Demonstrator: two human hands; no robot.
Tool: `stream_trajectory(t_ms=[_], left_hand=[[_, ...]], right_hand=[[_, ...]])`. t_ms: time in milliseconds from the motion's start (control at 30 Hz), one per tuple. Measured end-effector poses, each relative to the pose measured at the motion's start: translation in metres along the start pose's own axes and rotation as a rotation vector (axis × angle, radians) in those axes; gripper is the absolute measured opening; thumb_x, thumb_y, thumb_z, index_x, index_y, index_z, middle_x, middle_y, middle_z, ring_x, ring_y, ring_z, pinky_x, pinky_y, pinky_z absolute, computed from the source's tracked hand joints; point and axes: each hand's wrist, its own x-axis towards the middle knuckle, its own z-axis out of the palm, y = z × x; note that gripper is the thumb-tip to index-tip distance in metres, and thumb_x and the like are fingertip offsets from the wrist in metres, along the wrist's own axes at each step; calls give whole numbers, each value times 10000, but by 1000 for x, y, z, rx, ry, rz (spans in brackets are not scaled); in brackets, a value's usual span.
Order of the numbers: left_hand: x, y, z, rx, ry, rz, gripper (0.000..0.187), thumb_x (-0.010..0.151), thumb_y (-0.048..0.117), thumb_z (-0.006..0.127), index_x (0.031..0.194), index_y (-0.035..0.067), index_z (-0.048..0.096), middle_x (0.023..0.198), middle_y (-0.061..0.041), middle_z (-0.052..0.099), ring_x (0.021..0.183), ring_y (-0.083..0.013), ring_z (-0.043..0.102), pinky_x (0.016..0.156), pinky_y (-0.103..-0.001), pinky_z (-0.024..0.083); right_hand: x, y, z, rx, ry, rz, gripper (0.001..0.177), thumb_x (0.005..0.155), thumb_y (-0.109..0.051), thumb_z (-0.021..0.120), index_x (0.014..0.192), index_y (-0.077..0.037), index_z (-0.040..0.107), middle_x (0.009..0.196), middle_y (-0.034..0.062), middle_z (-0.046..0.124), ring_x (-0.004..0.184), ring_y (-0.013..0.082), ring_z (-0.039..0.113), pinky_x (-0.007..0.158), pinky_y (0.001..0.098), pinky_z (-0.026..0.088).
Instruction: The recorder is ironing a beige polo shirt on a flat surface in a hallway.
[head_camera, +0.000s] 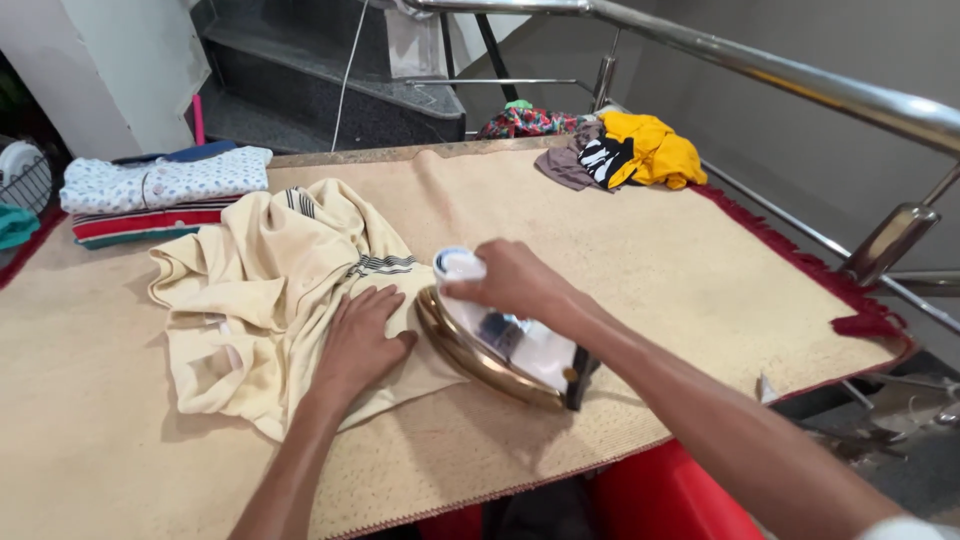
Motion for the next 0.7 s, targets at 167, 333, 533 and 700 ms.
stream_trajectory(t_ms=[167,333,533,700], left_hand=[[4,-7,4,-34,6,24,654,801,339,721,1378,56,597,1534,-86,492,1481,-256,348,1254,-442,135],[0,1,-3,-34,14,17,638,794,334,704,1367,67,618,1517,-54,543,1476,-244,391,1275,-430,170],[4,-8,6,-21,-11,6,669,787,346,733,1375,56,601,1532,-74,506,1481,-251,363,1257,-446,159],[1,-21,17,-24,91,117,637,843,367,693,1384,43,608,1522,-124,514,1446,-309,415,1242,-473,207]], right_hand=[[97,18,23,2,107,44,622,777,-532,793,913,75,756,848,270,735,771,366,748,724,457,583],[118,6,22,87,92,124,556,784,-467,751,908,76,743,807,251,760,717,363,787,701,447,617],[38,7,10,-39,6,3,606,804,-524,770,957,61,734,888,277,741,802,372,753,760,465,595],[18,10,1,-70,37,35,583,810,-531,765,954,34,743,904,276,735,850,406,743,779,493,572]])
